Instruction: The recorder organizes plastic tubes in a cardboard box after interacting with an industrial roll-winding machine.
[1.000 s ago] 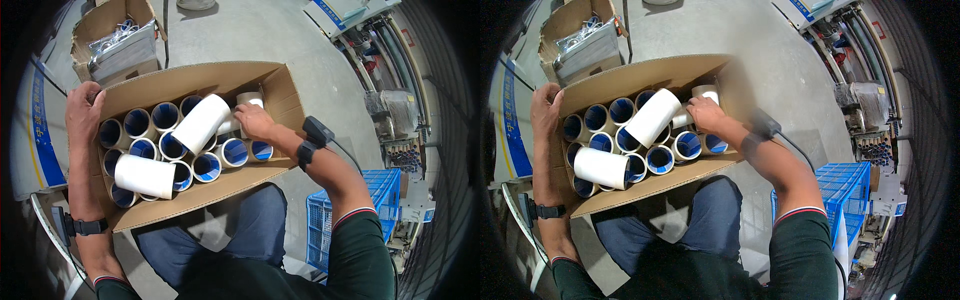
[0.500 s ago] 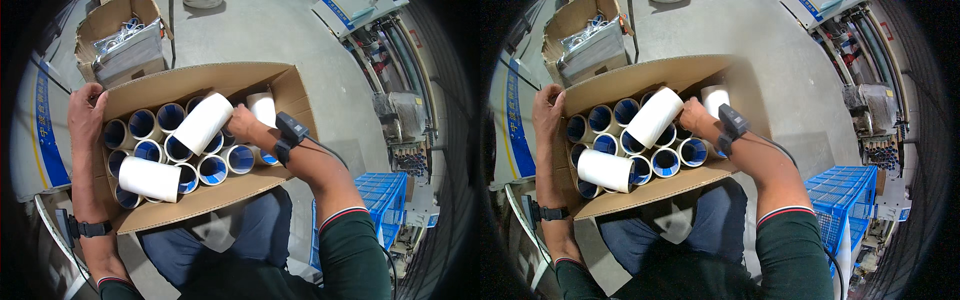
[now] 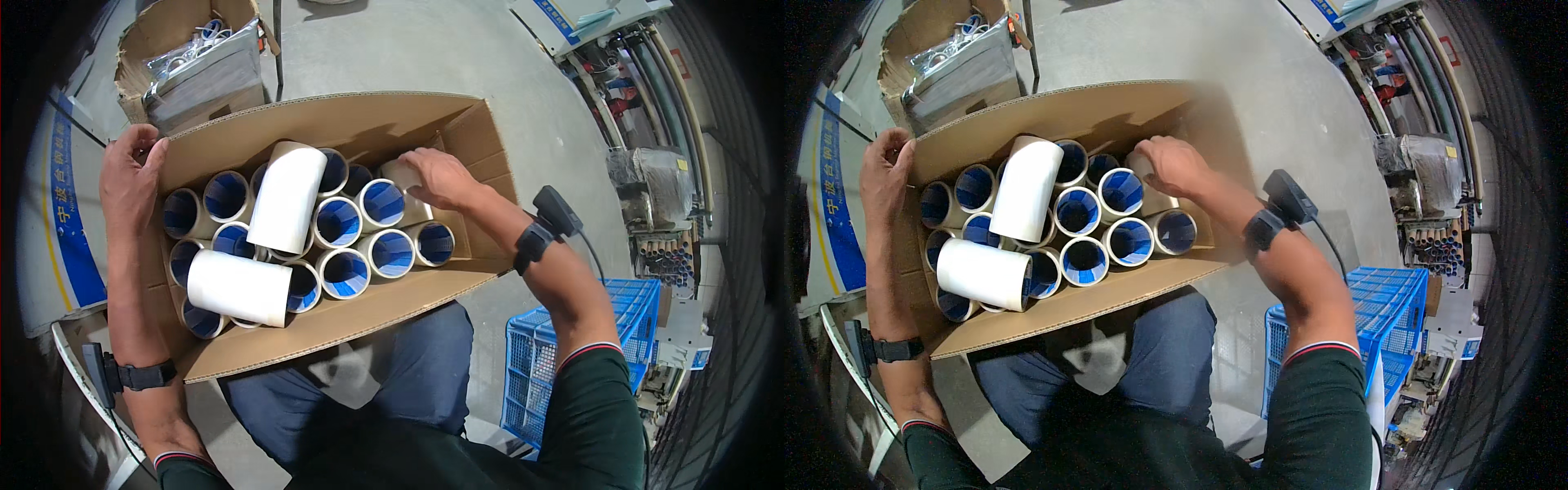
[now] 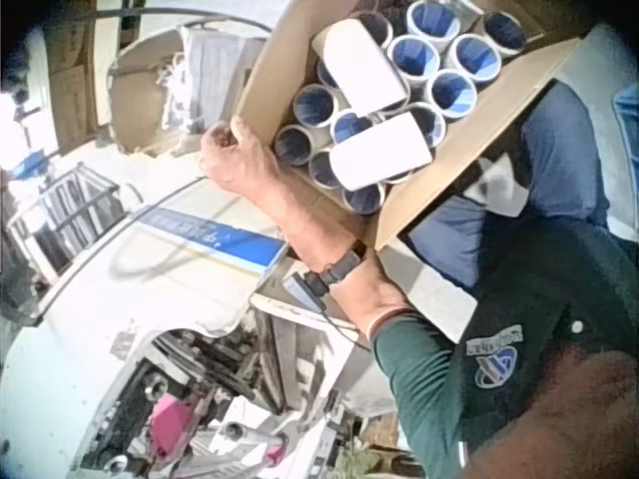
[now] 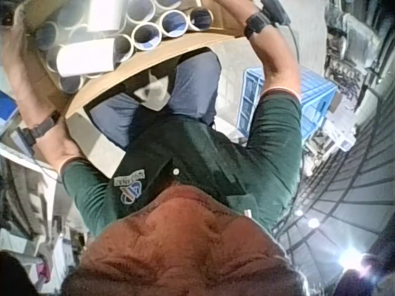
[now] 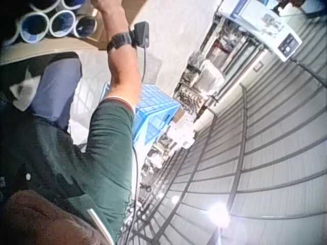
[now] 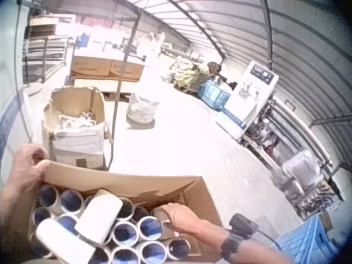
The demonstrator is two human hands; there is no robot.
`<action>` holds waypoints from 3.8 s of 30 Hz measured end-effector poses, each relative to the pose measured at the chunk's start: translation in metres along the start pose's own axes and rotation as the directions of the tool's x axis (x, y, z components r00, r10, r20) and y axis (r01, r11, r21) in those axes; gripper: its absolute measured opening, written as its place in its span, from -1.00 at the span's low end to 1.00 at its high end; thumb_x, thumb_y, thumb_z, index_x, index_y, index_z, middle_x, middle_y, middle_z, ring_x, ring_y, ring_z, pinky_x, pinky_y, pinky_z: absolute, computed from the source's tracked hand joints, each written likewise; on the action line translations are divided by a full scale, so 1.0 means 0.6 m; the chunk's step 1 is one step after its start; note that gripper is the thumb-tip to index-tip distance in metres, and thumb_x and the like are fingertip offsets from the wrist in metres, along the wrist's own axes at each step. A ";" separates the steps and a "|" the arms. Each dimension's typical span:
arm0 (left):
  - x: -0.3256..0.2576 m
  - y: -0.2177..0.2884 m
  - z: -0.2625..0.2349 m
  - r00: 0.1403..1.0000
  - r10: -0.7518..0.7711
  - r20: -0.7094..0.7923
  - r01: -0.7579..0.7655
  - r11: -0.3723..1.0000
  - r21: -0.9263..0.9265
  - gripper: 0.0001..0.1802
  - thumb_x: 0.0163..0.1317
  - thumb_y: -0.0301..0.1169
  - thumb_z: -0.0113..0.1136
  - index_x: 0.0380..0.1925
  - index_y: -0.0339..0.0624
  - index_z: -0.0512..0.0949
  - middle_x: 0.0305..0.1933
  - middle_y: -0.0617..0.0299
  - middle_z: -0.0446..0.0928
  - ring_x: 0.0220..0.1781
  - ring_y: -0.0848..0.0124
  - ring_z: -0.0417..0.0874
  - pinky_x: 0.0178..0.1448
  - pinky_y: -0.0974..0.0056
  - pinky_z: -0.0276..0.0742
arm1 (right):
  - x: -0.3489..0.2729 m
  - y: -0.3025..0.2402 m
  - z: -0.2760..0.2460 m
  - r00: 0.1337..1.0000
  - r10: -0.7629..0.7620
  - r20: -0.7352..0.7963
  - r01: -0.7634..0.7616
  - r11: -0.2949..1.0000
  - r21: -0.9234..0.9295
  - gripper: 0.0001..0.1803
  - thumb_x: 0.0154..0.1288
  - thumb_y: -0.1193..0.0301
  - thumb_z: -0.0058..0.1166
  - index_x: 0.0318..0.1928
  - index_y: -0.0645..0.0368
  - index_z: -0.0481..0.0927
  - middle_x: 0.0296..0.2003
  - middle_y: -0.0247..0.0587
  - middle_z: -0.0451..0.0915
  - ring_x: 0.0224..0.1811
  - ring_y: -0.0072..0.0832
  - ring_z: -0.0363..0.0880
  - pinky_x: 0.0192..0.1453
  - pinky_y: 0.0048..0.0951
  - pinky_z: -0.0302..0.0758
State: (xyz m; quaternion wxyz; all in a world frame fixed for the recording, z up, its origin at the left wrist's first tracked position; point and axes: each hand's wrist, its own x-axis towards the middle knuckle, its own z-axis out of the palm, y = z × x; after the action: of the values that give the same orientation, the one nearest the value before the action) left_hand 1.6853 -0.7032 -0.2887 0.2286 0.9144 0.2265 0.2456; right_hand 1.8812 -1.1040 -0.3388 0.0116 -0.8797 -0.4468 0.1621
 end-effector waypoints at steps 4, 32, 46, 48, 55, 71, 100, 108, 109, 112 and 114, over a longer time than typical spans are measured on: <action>0.002 0.000 0.009 1.000 -0.011 0.012 0.011 1.000 0.005 -0.75 0.14 -0.31 0.28 -0.22 -0.16 0.58 -0.29 0.14 0.56 -0.18 0.32 0.58 -0.04 0.27 0.47 | 0.015 0.024 0.052 0.986 0.139 0.087 -0.133 0.988 -0.073 -0.31 0.04 0.29 0.24 0.21 0.20 0.36 0.00 0.09 0.51 0.13 -0.11 0.44 0.22 -0.23 0.40; -0.011 0.008 -0.010 0.994 0.052 -0.098 -0.054 0.998 -0.019 -0.75 0.08 -0.36 0.30 -0.23 -0.17 0.58 -0.32 0.11 0.54 -0.23 0.26 0.57 -0.11 0.24 0.50 | -0.014 -0.003 0.034 0.999 -0.012 0.039 0.015 0.996 -0.084 -0.84 -0.03 0.42 0.15 -0.39 0.21 0.54 -0.43 0.07 0.59 -0.31 -0.02 0.58 -0.18 -0.08 0.49; -0.013 0.015 -0.005 0.994 0.068 -0.083 -0.067 0.998 0.012 -0.78 0.04 -0.33 0.30 -0.34 -0.19 0.59 -0.35 0.13 0.60 -0.23 0.20 0.55 -0.12 0.18 0.48 | 0.014 -0.142 -0.038 0.950 -0.115 -0.291 0.181 0.960 0.214 -0.53 0.14 0.32 0.19 0.04 0.25 0.45 -0.10 0.03 0.55 0.01 -0.11 0.51 0.10 -0.22 0.44; -0.013 0.013 -0.008 0.994 0.074 -0.084 -0.072 0.997 0.018 -0.78 0.03 -0.32 0.30 -0.34 -0.19 0.59 -0.34 0.12 0.61 -0.23 0.19 0.55 -0.12 0.17 0.48 | 0.036 -0.151 -0.020 0.953 -0.105 -0.284 0.171 0.961 0.219 -0.45 0.14 0.31 0.19 0.11 0.25 0.40 -0.02 0.06 0.51 0.08 -0.08 0.46 0.17 -0.21 0.40; -0.019 0.011 -0.014 0.990 0.097 -0.106 -0.093 0.995 0.042 -0.76 0.03 -0.30 0.30 -0.32 -0.18 0.60 -0.32 0.11 0.62 -0.19 0.15 0.56 -0.08 0.13 0.48 | 0.070 -0.205 -0.050 0.992 -0.122 -0.024 0.105 0.722 0.684 -0.42 0.12 0.41 0.20 0.17 0.23 0.39 0.03 0.04 0.52 0.05 -0.23 0.53 0.17 -0.30 0.41; -0.017 0.016 -0.017 0.997 0.046 -0.067 -0.045 0.999 0.008 -0.76 0.04 -0.35 0.32 -0.29 -0.17 0.59 -0.36 0.14 0.59 -0.21 0.23 0.56 -0.07 0.19 0.48 | 0.184 -0.524 -0.039 0.733 -0.380 0.564 0.527 0.842 -0.118 -0.71 0.05 0.37 0.18 -0.17 0.13 0.72 -0.16 -0.15 0.68 -0.11 -0.17 0.66 -0.09 -0.15 0.58; -0.012 0.009 -0.008 0.993 0.084 -0.085 -0.085 0.996 -0.011 -0.76 0.04 -0.39 0.31 -0.28 -0.22 0.57 -0.33 0.14 0.57 -0.18 0.26 0.54 -0.06 0.23 0.48 | -0.024 -0.041 -0.087 0.766 0.054 -0.641 -0.086 0.996 -0.019 -0.79 0.05 0.59 0.13 -0.26 0.09 0.59 -0.37 -0.14 0.58 -0.34 -0.14 0.59 -0.29 -0.23 0.53; -0.011 0.021 -0.009 0.994 0.072 -0.079 -0.072 0.997 -0.001 -0.76 0.05 -0.41 0.31 -0.27 -0.22 0.56 -0.31 0.13 0.55 -0.17 0.24 0.54 -0.05 0.22 0.48 | -0.049 -0.039 -0.053 0.759 0.145 -0.634 -0.184 0.983 0.003 -0.78 0.07 0.54 0.15 -0.21 0.08 0.59 -0.39 -0.13 0.59 -0.37 -0.14 0.60 -0.30 -0.22 0.54; -0.011 0.023 -0.011 0.994 0.072 -0.079 -0.072 0.997 0.001 -0.76 0.05 -0.41 0.31 -0.27 -0.22 0.56 -0.31 0.13 0.55 -0.17 0.24 0.54 -0.05 0.22 0.48 | -0.049 -0.040 -0.054 0.759 0.145 -0.634 -0.183 0.983 0.005 -0.78 0.07 0.54 0.15 -0.21 0.08 0.59 -0.39 -0.13 0.59 -0.37 -0.14 0.60 -0.30 -0.22 0.54; -0.011 0.019 -0.009 0.996 0.065 -0.069 -0.065 0.998 0.005 -0.76 0.05 -0.41 0.31 -0.27 -0.22 0.56 -0.30 0.12 0.55 -0.17 0.24 0.53 -0.05 0.22 0.47 | -0.048 -0.039 -0.054 0.798 0.194 -0.571 -0.199 0.979 0.054 -0.83 0.19 0.47 0.03 -0.18 0.07 0.56 -0.34 -0.09 0.61 -0.28 -0.11 0.59 -0.24 -0.16 0.50; -0.012 0.016 -0.006 0.994 0.079 -0.075 -0.081 0.997 -0.014 -0.77 0.05 -0.41 0.31 -0.28 -0.22 0.56 -0.31 0.12 0.55 -0.18 0.24 0.53 -0.05 0.22 0.47 | -0.052 -0.032 -0.048 0.751 0.259 -0.607 -0.256 0.962 0.094 -0.81 0.19 0.43 0.06 -0.16 0.04 0.57 -0.30 -0.10 0.62 -0.24 -0.12 0.60 -0.21 -0.16 0.52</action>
State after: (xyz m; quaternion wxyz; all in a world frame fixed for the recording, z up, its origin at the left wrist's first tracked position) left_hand 1.6807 -0.7134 -0.2835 0.2179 0.9109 0.1960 0.2904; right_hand 1.8576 -1.1138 -0.3000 0.1357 -0.9374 -0.2927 -0.1313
